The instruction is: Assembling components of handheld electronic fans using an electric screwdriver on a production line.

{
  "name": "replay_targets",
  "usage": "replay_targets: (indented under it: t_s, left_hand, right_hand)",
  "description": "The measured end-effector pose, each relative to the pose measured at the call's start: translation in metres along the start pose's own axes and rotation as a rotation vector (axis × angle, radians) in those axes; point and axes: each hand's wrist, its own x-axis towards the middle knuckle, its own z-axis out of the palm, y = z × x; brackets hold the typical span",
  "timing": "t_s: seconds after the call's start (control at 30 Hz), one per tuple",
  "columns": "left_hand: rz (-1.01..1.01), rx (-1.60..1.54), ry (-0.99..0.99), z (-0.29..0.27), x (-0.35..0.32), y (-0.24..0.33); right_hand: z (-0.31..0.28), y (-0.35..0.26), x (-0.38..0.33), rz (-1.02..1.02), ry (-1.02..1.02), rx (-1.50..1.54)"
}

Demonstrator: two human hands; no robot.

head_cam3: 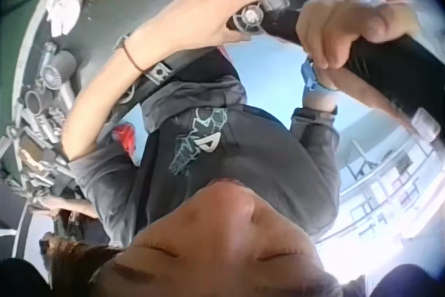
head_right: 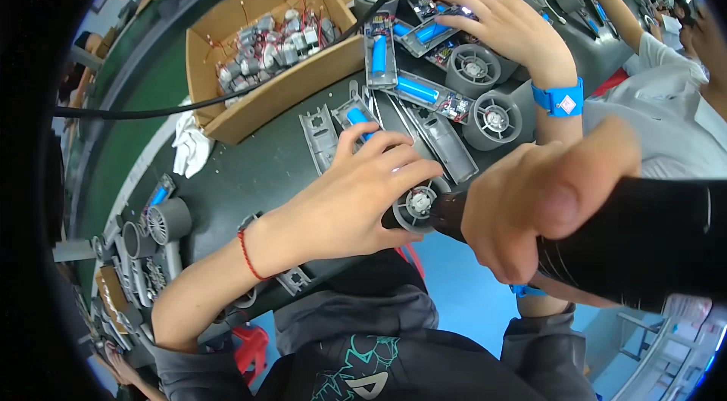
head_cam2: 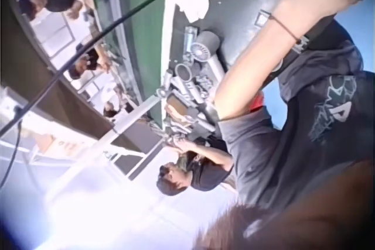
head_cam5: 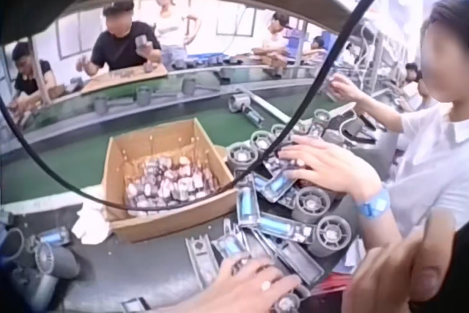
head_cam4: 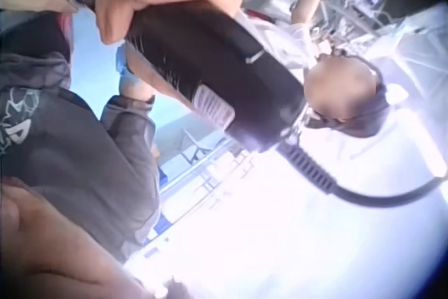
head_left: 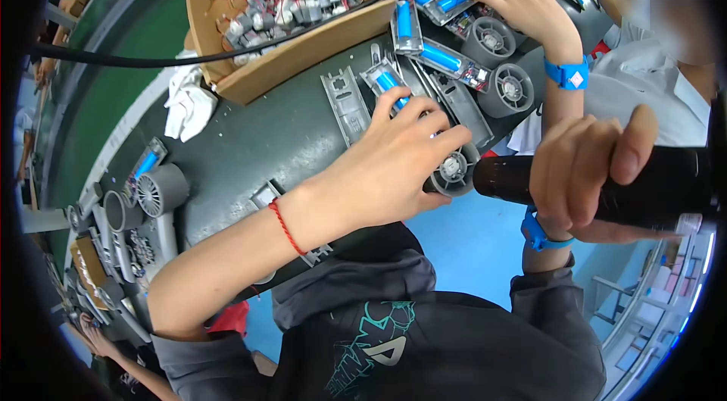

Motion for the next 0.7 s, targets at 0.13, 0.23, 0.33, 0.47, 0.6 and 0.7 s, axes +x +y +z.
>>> replay_targets:
  t_s: [0.13,0.23,0.33,0.47,0.6,0.7]
  left_hand:
    - [-0.008,-0.045,-0.07,0.0,0.005,0.003]
    - [-0.019,-0.064,-0.05,0.001,0.002,0.003]
    - [-0.029,-0.076,-0.021,0.004,-0.001,0.001]
    - [-0.02,-0.09,0.012,0.006,-0.001,0.002]
    - [-0.028,-0.092,-0.002,0.005,0.0,0.003]
    - [-0.024,-0.107,-0.01,0.004,0.0,0.002]
  right_hand:
    - [-0.006,-0.02,0.0,0.072,-0.149,-0.108]
    - [-0.013,-0.023,0.003,0.087,-0.206,-0.079]
    - [-0.024,-0.016,0.007,0.079,-0.317,-0.015]
    - [-0.026,-0.017,0.008,0.089,-0.323,-0.006]
    - [-0.029,-0.017,0.008,0.052,-0.336,0.025]
    - [-0.032,-0.015,0.014,0.069,-0.405,0.051]
